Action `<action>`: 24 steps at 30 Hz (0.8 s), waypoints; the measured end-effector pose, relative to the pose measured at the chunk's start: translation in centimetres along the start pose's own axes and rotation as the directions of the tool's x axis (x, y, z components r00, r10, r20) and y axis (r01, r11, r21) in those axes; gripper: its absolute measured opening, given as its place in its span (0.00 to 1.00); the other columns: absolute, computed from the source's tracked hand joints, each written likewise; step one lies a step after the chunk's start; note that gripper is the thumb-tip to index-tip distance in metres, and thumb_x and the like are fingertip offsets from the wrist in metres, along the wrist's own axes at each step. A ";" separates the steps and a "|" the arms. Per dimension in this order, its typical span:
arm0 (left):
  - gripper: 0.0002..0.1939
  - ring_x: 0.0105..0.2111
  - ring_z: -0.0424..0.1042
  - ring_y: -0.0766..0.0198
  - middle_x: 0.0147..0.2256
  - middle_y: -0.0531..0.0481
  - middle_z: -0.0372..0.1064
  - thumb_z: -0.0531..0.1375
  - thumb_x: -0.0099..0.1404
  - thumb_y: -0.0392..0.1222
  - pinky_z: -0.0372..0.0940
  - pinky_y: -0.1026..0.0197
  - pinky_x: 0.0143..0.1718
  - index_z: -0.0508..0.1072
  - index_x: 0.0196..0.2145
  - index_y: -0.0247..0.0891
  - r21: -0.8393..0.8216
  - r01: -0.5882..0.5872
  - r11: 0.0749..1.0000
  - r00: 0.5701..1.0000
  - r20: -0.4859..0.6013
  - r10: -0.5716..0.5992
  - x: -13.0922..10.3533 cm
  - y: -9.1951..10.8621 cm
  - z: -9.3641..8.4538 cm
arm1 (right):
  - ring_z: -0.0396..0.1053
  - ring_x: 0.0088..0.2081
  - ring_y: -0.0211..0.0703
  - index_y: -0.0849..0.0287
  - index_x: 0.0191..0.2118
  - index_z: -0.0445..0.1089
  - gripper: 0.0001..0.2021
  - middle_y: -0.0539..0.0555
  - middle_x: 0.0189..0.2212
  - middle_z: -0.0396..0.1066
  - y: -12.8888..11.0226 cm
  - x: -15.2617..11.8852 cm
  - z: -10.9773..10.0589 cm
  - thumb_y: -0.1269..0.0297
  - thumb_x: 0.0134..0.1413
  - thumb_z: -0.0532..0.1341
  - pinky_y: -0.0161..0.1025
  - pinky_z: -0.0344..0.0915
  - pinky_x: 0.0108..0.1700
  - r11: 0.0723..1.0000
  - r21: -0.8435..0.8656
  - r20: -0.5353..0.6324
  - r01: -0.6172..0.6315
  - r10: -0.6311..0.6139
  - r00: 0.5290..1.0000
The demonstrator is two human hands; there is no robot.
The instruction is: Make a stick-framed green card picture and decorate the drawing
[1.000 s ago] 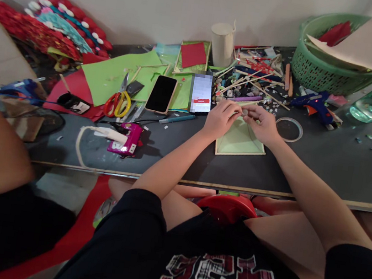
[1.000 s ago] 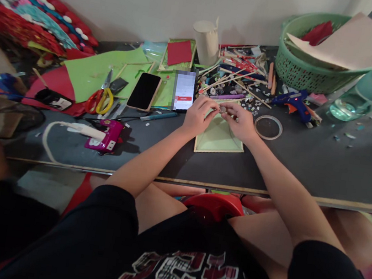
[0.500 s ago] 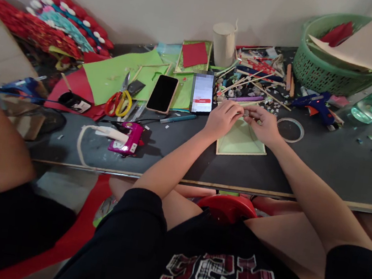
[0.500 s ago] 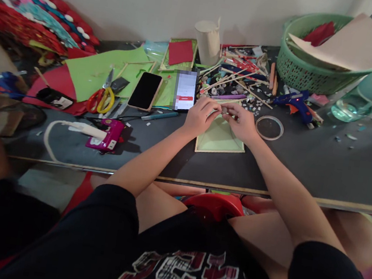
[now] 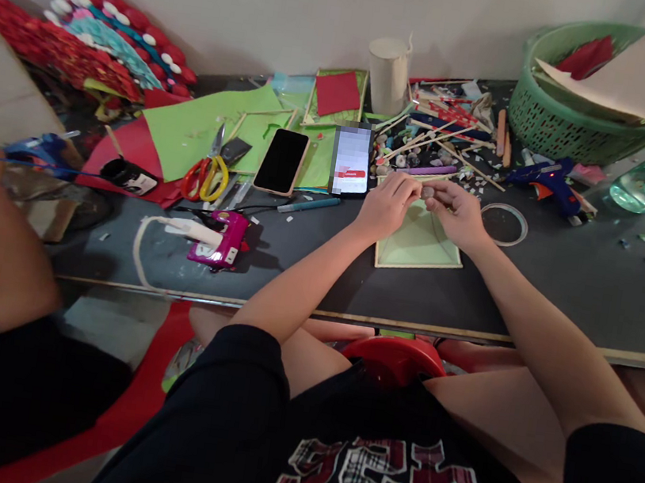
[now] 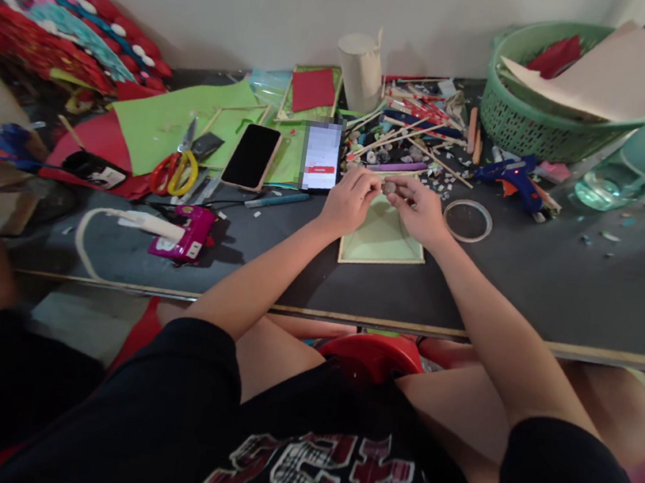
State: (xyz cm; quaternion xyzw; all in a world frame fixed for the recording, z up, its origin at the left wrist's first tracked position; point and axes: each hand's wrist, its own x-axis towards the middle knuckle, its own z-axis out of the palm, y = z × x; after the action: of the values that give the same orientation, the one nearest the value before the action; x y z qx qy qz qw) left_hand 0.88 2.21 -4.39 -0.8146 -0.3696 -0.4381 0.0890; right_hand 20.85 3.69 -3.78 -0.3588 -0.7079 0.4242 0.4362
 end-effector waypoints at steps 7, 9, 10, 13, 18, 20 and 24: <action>0.13 0.44 0.75 0.58 0.42 0.44 0.71 0.43 0.82 0.44 0.70 0.53 0.48 0.65 0.44 0.43 -0.070 0.048 0.996 0.996 -0.078 -0.054 -0.2 -0.4 0.1 | 0.78 0.46 0.48 0.56 0.53 0.75 0.29 0.58 0.44 0.81 0.2 0.2 0.0 0.38 0.56 0.68 0.45 0.76 0.48 0.996 0.083 -0.001 -0.018 0.018 1.000; 0.10 0.42 0.75 0.58 0.39 0.45 0.71 0.46 0.82 0.43 0.70 0.55 0.46 0.65 0.44 0.43 -0.044 0.066 0.997 0.992 -0.105 -0.070 -0.3 -0.8 -0.2 | 0.78 0.46 0.48 0.55 0.53 0.75 0.29 0.58 0.45 0.81 0.2 0.3 0.0 0.37 0.57 0.68 0.45 0.76 0.47 0.995 0.102 -0.005 -0.008 0.008 1.000; 0.09 0.41 0.74 0.58 0.38 0.46 0.71 0.47 0.81 0.42 0.69 0.55 0.44 0.66 0.44 0.43 -0.032 0.079 0.996 0.990 -0.115 -0.082 -0.4 -1.0 -0.4 | 0.78 0.47 0.49 0.55 0.53 0.75 0.28 0.58 0.46 0.81 0.1 0.3 0.0 0.37 0.57 0.68 0.45 0.76 0.47 0.994 0.109 -0.006 -0.005 0.005 1.000; 0.05 0.41 0.73 0.58 0.37 0.46 0.71 0.52 0.79 0.40 0.68 0.56 0.43 0.67 0.43 0.42 -0.014 0.137 0.990 0.982 -0.128 -0.138 -0.6 -1.4 -0.9 | 0.78 0.48 0.50 0.54 0.53 0.74 0.29 0.59 0.48 0.80 0.0 0.3 0.1 0.37 0.57 0.68 0.46 0.76 0.46 0.993 0.119 -0.006 -0.010 0.011 1.000; 0.09 0.41 0.72 0.57 0.36 0.47 0.71 0.53 0.80 0.46 0.67 0.55 0.44 0.70 0.43 0.43 -0.005 0.256 0.967 0.954 -0.161 -0.254 -0.5 -2.6 -1.5 | 0.78 0.48 0.48 0.54 0.53 0.74 0.30 0.58 0.47 0.81 -0.2 0.4 0.1 0.35 0.55 0.68 0.44 0.76 0.47 0.993 0.122 -0.006 -0.007 0.008 1.000; 0.12 0.42 0.72 0.56 0.37 0.46 0.72 0.52 0.81 0.50 0.68 0.53 0.46 0.72 0.44 0.44 0.003 0.289 0.957 0.936 -0.209 -0.282 -0.4 -4.2 -2.0 | 0.78 0.48 0.48 0.54 0.52 0.74 0.31 0.58 0.48 0.81 -0.2 0.4 0.1 0.33 0.55 0.67 0.44 0.76 0.48 0.993 0.117 -0.005 -0.008 0.009 1.000; 0.20 0.49 0.70 0.52 0.45 0.44 0.73 0.50 0.80 0.59 0.67 0.42 0.54 0.77 0.47 0.47 0.108 0.408 0.907 0.852 -0.403 -0.335 -1.1 -9.5 -4.3 | 0.78 0.48 0.48 0.55 0.53 0.74 0.32 0.58 0.48 0.81 -0.1 0.3 0.2 0.33 0.54 0.68 0.45 0.75 0.48 0.995 0.093 -0.015 -0.025 0.026 1.000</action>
State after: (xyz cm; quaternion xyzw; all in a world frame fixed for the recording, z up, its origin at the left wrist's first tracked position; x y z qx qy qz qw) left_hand -8.75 6.40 -4.36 -0.6160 -0.5367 -0.5572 0.1483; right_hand 20.58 3.85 -3.60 -0.3507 -0.6792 0.4589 0.4528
